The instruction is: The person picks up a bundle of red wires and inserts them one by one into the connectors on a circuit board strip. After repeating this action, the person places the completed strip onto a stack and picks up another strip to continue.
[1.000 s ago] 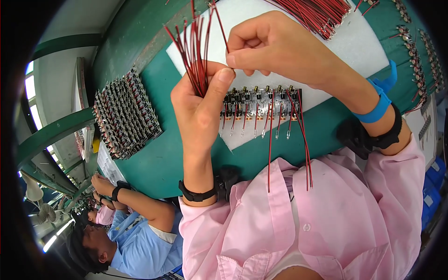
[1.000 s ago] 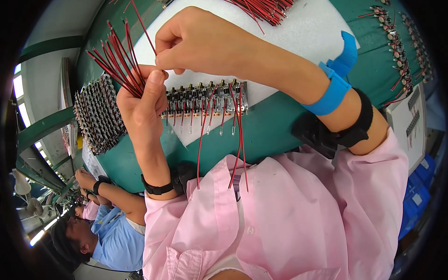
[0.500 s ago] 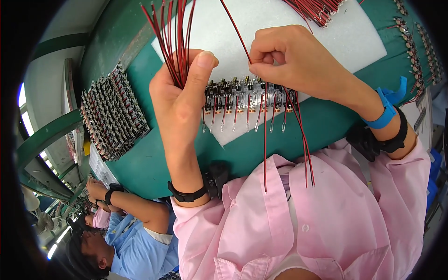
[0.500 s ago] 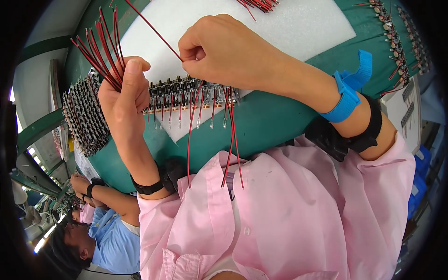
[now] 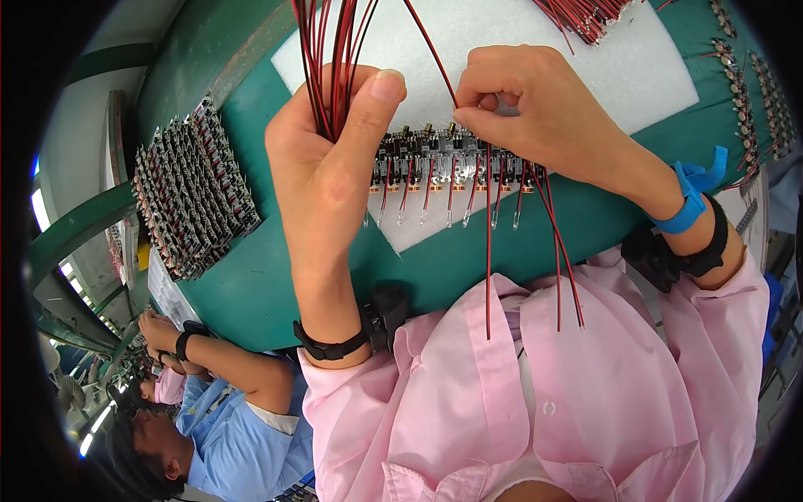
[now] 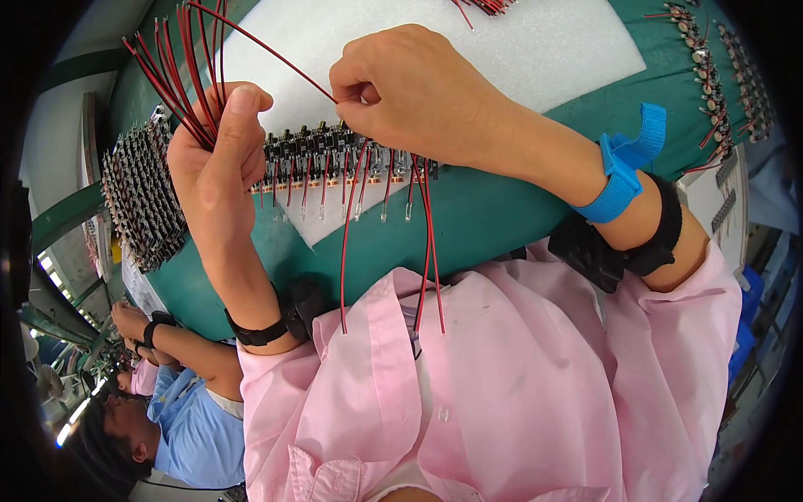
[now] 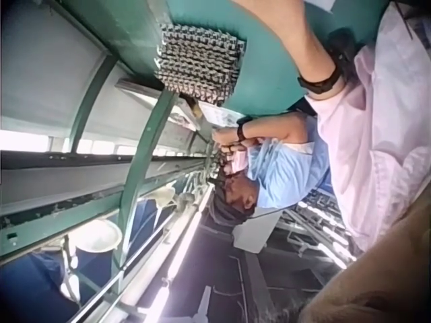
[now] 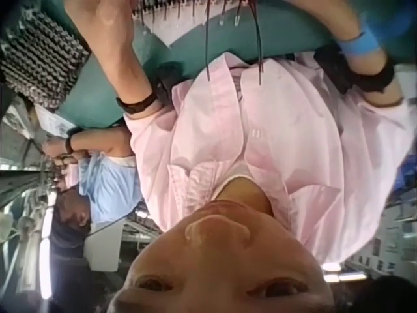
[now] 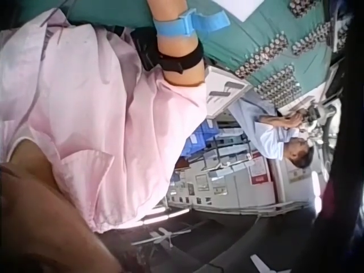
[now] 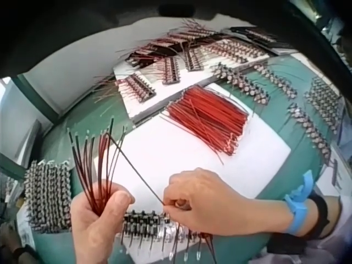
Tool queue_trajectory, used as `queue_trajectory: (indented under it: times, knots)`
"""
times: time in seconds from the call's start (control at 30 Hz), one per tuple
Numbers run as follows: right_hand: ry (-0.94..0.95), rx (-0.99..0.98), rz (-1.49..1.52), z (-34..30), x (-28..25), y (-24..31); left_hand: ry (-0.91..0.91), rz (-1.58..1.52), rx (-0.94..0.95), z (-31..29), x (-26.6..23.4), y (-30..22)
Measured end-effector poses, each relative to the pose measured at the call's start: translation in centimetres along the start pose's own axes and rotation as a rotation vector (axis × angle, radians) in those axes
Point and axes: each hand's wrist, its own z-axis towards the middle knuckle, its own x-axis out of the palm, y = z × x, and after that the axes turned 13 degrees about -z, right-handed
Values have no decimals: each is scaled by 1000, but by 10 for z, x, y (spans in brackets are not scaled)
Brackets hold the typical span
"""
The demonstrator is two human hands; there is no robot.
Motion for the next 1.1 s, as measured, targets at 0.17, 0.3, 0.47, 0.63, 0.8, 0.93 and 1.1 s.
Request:
queue_trajectory:
  times: [0.17, 0.3, 0.47, 0.63, 0.8, 0.93, 1.1]
  knots:
    - [-19, -6, -10, 0, 2, -2, 0, -3, -8, 1, 0, 1]
    - [-28, -14, -11, -1, 2, -2, -13, -7, -11, 0, 0, 1]
    - [-30, -16, -6, -1, 2, -2, -14, -9, -7, 0, 1, 1]
    - [-20, -39, -71, -1, 1, -3, -19, -4, -14, 0, 1, 0]
    - [-55, -98, -95, -3, 3, -3, -10, -5, -19, 0, -1, 0]
    - [-34, -137, -125, -4, 0, -1, -51, -31, 5, 1, 2, 1]
    - [33, -192, -219, -5, -7, 3, -52, -187, 17, 4, -14, 0]
